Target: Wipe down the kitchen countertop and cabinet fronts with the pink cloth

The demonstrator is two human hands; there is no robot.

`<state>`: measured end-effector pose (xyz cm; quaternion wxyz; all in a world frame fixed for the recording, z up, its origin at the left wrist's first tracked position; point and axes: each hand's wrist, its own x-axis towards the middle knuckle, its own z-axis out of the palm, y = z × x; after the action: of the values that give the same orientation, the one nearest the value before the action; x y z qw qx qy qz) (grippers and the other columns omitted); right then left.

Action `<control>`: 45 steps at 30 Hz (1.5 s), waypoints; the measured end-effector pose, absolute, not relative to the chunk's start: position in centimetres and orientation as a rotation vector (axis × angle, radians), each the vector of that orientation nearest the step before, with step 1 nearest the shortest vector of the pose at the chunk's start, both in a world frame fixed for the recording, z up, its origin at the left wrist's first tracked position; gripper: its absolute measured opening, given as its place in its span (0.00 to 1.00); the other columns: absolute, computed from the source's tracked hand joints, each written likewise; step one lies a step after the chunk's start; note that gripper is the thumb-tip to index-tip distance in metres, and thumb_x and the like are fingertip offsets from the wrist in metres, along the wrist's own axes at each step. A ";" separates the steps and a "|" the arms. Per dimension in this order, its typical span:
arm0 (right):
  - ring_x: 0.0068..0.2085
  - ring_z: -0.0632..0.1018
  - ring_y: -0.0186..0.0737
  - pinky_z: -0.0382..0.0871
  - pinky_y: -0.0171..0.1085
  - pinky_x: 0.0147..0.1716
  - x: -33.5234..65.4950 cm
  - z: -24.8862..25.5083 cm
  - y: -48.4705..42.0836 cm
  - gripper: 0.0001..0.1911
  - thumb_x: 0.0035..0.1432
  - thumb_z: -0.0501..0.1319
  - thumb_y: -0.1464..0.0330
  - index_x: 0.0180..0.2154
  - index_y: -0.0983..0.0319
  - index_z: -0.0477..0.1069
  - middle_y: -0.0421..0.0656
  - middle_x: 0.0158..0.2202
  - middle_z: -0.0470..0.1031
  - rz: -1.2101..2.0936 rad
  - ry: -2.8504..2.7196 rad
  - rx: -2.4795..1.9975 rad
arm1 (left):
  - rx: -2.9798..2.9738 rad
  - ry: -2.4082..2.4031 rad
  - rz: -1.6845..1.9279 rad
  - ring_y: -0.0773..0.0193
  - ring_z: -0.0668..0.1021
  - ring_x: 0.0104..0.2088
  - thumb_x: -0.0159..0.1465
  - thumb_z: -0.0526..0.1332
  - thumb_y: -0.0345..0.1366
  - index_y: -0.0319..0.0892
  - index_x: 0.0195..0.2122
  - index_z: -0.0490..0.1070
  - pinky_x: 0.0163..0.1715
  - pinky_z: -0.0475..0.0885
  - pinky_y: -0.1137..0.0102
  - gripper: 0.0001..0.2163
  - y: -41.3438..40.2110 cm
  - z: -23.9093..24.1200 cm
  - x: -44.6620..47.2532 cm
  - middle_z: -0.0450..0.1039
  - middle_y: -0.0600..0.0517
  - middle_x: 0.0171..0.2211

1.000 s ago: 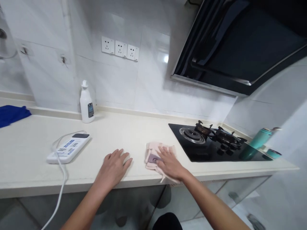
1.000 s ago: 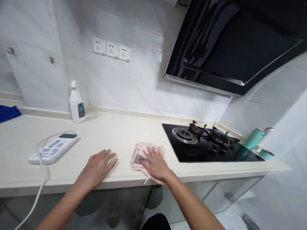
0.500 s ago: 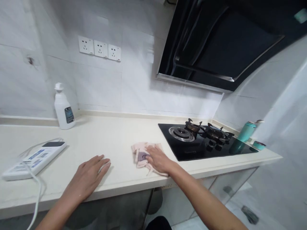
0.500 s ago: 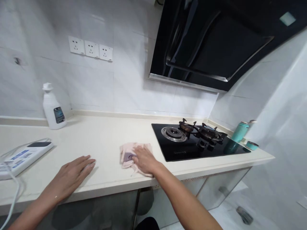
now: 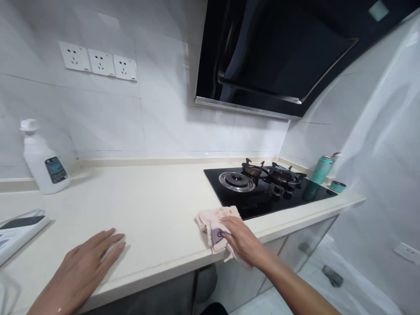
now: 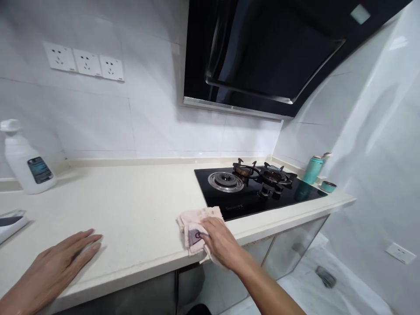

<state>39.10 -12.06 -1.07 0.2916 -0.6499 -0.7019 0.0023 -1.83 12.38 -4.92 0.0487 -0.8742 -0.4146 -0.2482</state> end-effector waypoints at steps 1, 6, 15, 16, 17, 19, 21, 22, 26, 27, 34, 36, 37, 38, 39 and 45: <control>0.62 0.74 0.51 0.66 0.52 0.66 39.2 -1.3 -12.9 0.17 0.73 0.55 0.63 0.58 0.57 0.75 0.49 0.59 0.77 -0.009 -1.840 -1.717 | -2.656 -1.270 -0.750 0.55 0.74 0.67 0.71 0.46 0.55 0.57 0.53 0.79 0.68 0.69 0.53 0.24 12.4 -5.0 -1.8 0.78 0.58 0.62; 0.56 0.77 0.51 0.71 0.50 0.59 41.0 -1.1 -16.1 0.17 0.75 0.52 0.59 0.54 0.54 0.75 0.49 0.54 0.78 -0.096 -1.690 -1.667 | -2.643 -1.272 -0.718 0.55 0.73 0.68 0.70 0.46 0.56 0.56 0.54 0.78 0.67 0.69 0.54 0.25 12.2 -5.1 -1.7 0.77 0.56 0.62; 0.60 0.75 0.54 0.67 0.51 0.62 51.7 1.8 -14.1 0.23 0.69 0.50 0.58 0.54 0.62 0.75 0.56 0.58 0.76 -0.417 -1.219 -2.135 | -2.669 -1.207 -0.701 0.51 0.74 0.67 0.70 0.43 0.53 0.49 0.55 0.80 0.65 0.70 0.53 0.29 11.4 -4.1 -1.1 0.78 0.49 0.61; 0.61 0.74 0.55 0.65 0.53 0.64 52.0 1.4 -13.3 0.24 0.69 0.50 0.59 0.55 0.63 0.76 0.56 0.59 0.76 -0.379 -1.215 -2.212 | -2.683 -1.190 -0.681 0.49 0.75 0.66 0.70 0.43 0.53 0.47 0.55 0.80 0.64 0.70 0.52 0.30 11.3 -3.9 -1.0 0.78 0.47 0.61; 0.63 0.73 0.55 0.64 0.54 0.65 52.1 0.9 -12.5 0.24 0.68 0.51 0.60 0.56 0.63 0.76 0.56 0.61 0.75 -0.347 -1.217 -2.260 | -2.694 -1.183 -0.661 0.48 0.75 0.66 0.70 0.42 0.53 0.46 0.55 0.80 0.63 0.71 0.51 0.30 11.2 -3.7 -0.9 0.78 0.46 0.61; 0.66 0.71 0.55 0.60 0.55 0.67 51.3 -0.4 -11.4 0.24 0.69 0.51 0.61 0.58 0.62 0.75 0.55 0.64 0.73 -0.323 -1.237 -2.286 | -2.702 -1.209 -0.646 0.46 0.74 0.66 0.70 0.42 0.52 0.44 0.56 0.79 0.62 0.71 0.50 0.31 10.8 -3.2 -0.8 0.78 0.44 0.62; 0.70 0.67 0.54 0.57 0.56 0.69 49.6 -1.5 -10.7 0.24 0.70 0.51 0.62 0.61 0.60 0.74 0.52 0.68 0.70 -0.313 -1.270 -2.294 | -2.717 -1.252 -0.650 0.46 0.73 0.68 0.70 0.42 0.53 0.44 0.57 0.79 0.62 0.70 0.49 0.31 10.4 -2.8 -0.6 0.77 0.44 0.62; 0.71 0.66 0.53 0.57 0.56 0.69 48.4 -2.0 -10.6 0.24 0.71 0.51 0.62 0.62 0.59 0.74 0.50 0.70 0.68 -0.307 -1.292 -2.294 | -2.726 -1.272 -0.652 0.46 0.72 0.68 0.69 0.42 0.54 0.45 0.57 0.79 0.62 0.70 0.49 0.31 10.2 -2.7 -0.5 0.76 0.44 0.63; 0.74 0.62 0.54 0.54 0.60 0.71 40.6 -3.2 -10.2 0.22 0.72 0.54 0.63 0.63 0.54 0.73 0.47 0.72 0.65 -0.313 -1.511 -2.179 | -2.745 -1.289 -0.644 0.47 0.69 0.70 0.70 0.44 0.53 0.45 0.59 0.77 0.64 0.67 0.50 0.30 9.9 -2.6 -0.3 0.74 0.44 0.65; 0.73 0.62 0.54 0.53 0.61 0.71 38.0 -3.3 -9.9 0.21 0.72 0.55 0.64 0.63 0.53 0.73 0.46 0.72 0.65 -0.322 -1.596 -2.109 | -2.740 -1.282 -0.646 0.47 0.69 0.70 0.70 0.44 0.52 0.45 0.59 0.77 0.64 0.67 0.50 0.29 10.0 -2.7 -0.3 0.74 0.44 0.65; 0.68 0.68 0.50 0.60 0.58 0.67 23.4 -2.9 -7.5 0.23 0.72 0.61 0.56 0.65 0.49 0.67 0.42 0.69 0.69 -0.432 -1.918 -1.609 | -2.739 -1.161 -0.636 0.45 0.71 0.68 0.70 0.46 0.48 0.45 0.60 0.77 0.62 0.69 0.49 0.27 11.5 -4.0 -0.8 0.77 0.43 0.62; 0.68 0.67 0.51 0.61 0.58 0.67 23.0 -3.1 -7.6 0.27 0.71 0.62 0.53 0.67 0.51 0.64 0.44 0.69 0.68 -0.504 -1.961 -1.539 | -2.738 -1.147 -0.624 0.45 0.71 0.68 0.70 0.46 0.48 0.45 0.60 0.77 0.61 0.70 0.49 0.27 11.8 -4.2 -0.9 0.78 0.44 0.62; 0.68 0.67 0.51 0.61 0.57 0.66 23.4 -3.2 -8.0 0.29 0.70 0.62 0.51 0.67 0.52 0.64 0.45 0.68 0.69 -0.539 -1.970 -1.524 | -2.733 -1.146 -0.621 0.45 0.71 0.68 0.70 0.46 0.48 0.45 0.60 0.77 0.62 0.70 0.49 0.27 12.0 -4.3 -1.0 0.77 0.45 0.62; 0.68 0.67 0.52 0.61 0.57 0.66 24.3 -3.5 -8.5 0.30 0.69 0.63 0.50 0.67 0.53 0.63 0.47 0.67 0.69 -0.572 -1.963 -1.524 | -2.730 -1.139 -0.617 0.46 0.71 0.68 0.71 0.45 0.48 0.45 0.60 0.77 0.62 0.69 0.50 0.27 12.1 -4.4 -1.1 0.77 0.45 0.62; 0.67 0.68 0.53 0.61 0.58 0.66 25.4 -3.8 -9.1 0.31 0.69 0.63 0.49 0.66 0.54 0.64 0.48 0.66 0.70 -0.606 -1.939 -1.533 | -2.725 -1.136 -0.615 0.47 0.71 0.69 0.71 0.45 0.48 0.45 0.60 0.77 0.63 0.69 0.50 0.28 12.2 -4.5 -1.1 0.77 0.45 0.63; 0.65 0.69 0.54 0.60 0.56 0.62 35.4 -5.9 -14.1 0.23 0.73 0.59 0.54 0.62 0.58 0.66 0.53 0.63 0.72 -0.828 -1.676 -1.724 | -2.709 -1.152 -0.613 0.49 0.72 0.68 0.70 0.44 0.50 0.47 0.60 0.78 0.64 0.68 0.53 0.29 12.8 -4.8 -1.3 0.77 0.48 0.63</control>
<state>35.40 -14.13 -5.87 0.2947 -0.6479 -0.6298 -0.3110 -1.34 12.81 -4.81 0.0673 -0.8989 -0.3822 -0.2035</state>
